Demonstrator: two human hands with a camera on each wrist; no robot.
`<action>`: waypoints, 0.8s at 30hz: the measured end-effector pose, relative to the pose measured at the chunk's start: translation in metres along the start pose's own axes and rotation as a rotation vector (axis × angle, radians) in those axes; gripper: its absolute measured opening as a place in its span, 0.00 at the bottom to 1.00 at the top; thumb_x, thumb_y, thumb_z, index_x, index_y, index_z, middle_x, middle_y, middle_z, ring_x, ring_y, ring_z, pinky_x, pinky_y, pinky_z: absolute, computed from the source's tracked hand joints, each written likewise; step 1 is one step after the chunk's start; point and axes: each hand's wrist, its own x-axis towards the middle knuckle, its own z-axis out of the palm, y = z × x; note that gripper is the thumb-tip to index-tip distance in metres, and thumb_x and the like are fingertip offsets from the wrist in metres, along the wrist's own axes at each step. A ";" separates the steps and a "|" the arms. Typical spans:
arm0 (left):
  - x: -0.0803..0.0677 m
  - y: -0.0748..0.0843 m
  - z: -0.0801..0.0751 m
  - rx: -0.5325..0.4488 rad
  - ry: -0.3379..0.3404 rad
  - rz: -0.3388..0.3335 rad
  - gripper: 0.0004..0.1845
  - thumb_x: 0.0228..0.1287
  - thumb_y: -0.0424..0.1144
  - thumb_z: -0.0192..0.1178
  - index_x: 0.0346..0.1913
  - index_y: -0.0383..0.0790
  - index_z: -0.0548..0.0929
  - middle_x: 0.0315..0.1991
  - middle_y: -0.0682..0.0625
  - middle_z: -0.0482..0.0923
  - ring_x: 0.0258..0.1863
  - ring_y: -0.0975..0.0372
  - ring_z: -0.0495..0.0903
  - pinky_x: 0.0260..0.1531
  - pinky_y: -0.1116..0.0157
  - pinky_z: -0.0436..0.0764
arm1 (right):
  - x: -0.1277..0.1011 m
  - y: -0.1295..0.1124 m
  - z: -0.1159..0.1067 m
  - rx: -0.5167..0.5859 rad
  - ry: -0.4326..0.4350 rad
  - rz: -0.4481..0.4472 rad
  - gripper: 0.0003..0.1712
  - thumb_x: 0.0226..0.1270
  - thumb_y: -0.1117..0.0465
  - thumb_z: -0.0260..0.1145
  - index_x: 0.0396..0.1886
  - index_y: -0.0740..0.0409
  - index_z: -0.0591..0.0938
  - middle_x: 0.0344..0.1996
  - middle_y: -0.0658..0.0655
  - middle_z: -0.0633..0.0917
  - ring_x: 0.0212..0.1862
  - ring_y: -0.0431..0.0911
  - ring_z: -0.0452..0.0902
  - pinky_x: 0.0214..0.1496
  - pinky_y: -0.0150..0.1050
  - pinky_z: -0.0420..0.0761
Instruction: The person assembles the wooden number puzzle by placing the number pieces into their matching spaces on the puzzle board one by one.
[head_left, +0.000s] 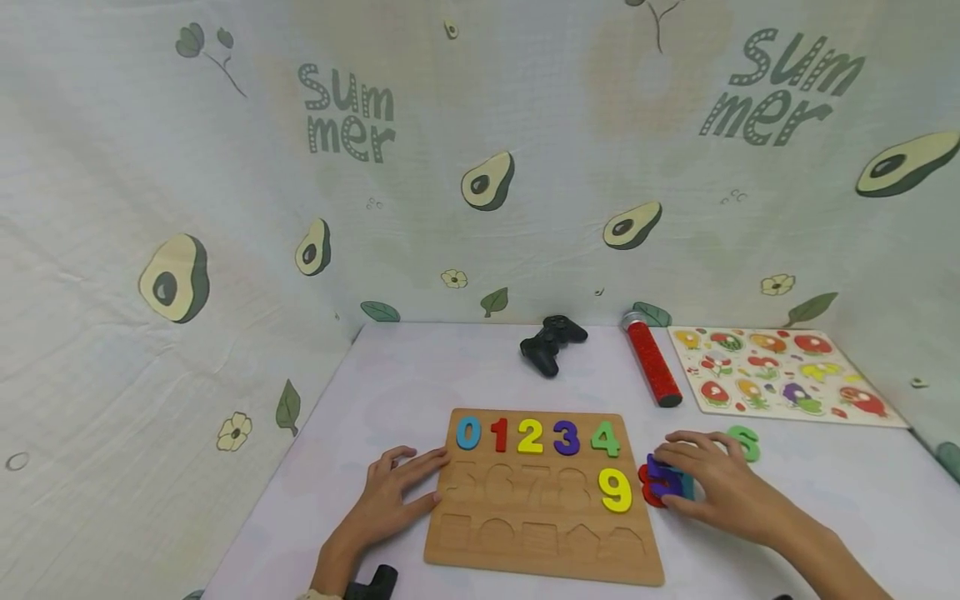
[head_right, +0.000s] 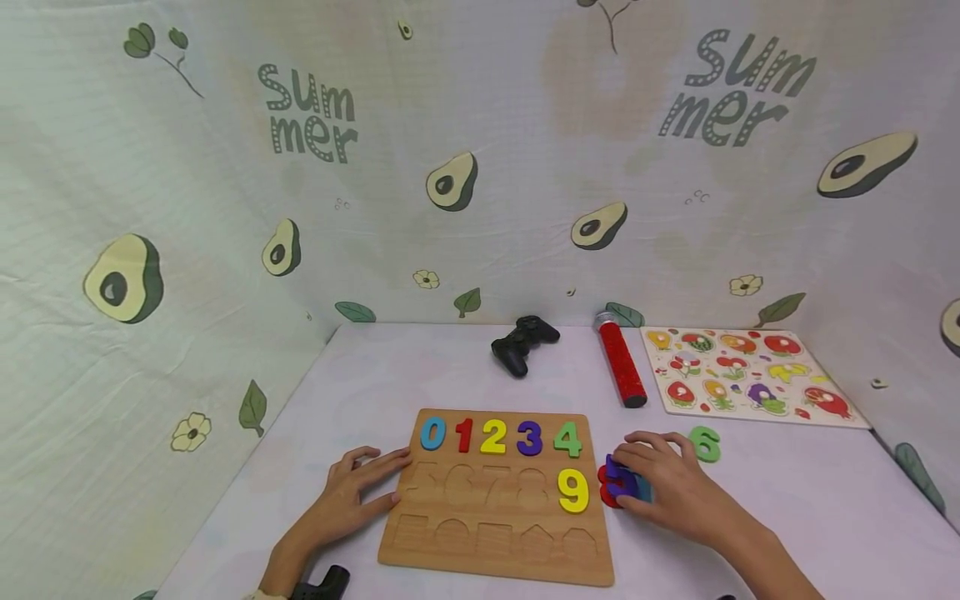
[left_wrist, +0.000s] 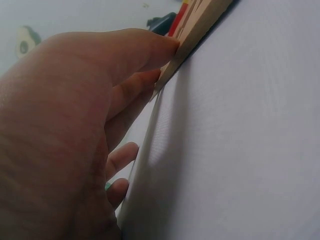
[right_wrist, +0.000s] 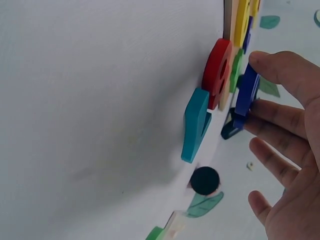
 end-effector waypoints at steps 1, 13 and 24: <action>0.000 0.000 0.000 0.001 0.001 0.003 0.28 0.65 0.60 0.62 0.68 0.64 0.76 0.70 0.65 0.69 0.68 0.54 0.59 0.61 0.44 0.55 | 0.001 -0.001 0.000 -0.001 -0.004 -0.002 0.30 0.49 0.46 0.81 0.52 0.52 0.86 0.53 0.54 0.83 0.61 0.59 0.69 0.59 0.68 0.56; 0.000 0.000 -0.002 -0.016 0.007 0.048 0.29 0.67 0.60 0.61 0.69 0.61 0.76 0.70 0.63 0.69 0.67 0.54 0.60 0.59 0.43 0.56 | 0.010 -0.011 0.005 0.025 0.005 -0.075 0.28 0.52 0.47 0.80 0.53 0.49 0.86 0.52 0.49 0.84 0.61 0.56 0.70 0.60 0.64 0.56; 0.000 -0.002 -0.002 -0.012 0.007 0.053 0.29 0.67 0.58 0.62 0.69 0.61 0.75 0.71 0.63 0.68 0.68 0.54 0.59 0.60 0.44 0.56 | 0.019 -0.024 0.011 0.036 -0.012 -0.095 0.29 0.52 0.47 0.80 0.55 0.49 0.85 0.52 0.46 0.84 0.62 0.54 0.70 0.61 0.63 0.55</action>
